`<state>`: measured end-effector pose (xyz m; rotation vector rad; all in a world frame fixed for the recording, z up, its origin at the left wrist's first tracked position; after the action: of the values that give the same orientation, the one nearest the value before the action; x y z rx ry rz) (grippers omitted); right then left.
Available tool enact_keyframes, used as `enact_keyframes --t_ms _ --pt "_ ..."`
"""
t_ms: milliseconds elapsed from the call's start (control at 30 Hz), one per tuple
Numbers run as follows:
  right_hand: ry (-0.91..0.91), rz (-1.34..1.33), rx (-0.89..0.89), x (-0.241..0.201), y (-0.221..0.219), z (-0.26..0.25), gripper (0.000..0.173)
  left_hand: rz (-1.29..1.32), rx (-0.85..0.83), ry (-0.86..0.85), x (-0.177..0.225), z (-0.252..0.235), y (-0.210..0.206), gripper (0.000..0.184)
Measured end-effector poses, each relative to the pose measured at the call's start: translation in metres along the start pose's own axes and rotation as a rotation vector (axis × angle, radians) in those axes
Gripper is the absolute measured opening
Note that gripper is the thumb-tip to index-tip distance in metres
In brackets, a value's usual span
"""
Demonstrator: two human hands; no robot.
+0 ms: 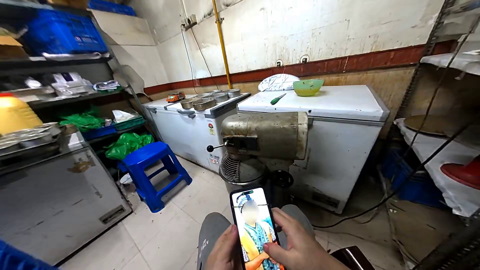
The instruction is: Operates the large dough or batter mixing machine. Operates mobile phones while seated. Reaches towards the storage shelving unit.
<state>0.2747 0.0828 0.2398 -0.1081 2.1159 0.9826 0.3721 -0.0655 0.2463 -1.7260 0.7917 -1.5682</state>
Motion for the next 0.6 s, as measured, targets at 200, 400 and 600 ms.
enact_keyframes --t_ms 200,400,600 --pt "0.019 -0.010 0.259 0.001 0.016 0.000 0.041 -0.018 -0.020 -0.035 0.001 0.001 0.002 0.044" --pt "0.272 0.321 0.381 -0.023 0.016 0.011 0.051 0.104 -0.025 -0.037 0.007 0.000 0.003 0.047" --pt "0.506 0.612 0.228 -0.054 -0.013 0.029 0.042 0.082 0.007 -0.098 0.017 0.001 0.000 0.045"
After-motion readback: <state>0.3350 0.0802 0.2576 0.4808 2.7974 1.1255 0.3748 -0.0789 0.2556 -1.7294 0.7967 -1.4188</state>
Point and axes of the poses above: each hand's wrist, its own z-axis away from the middle knuckle, its own y-axis out of the back of the hand, x = y × z, the point moved 5 cm from there along -z, towards the middle knuckle, and after that the axes turned 15 degrees about z, right-handed, at the moved point
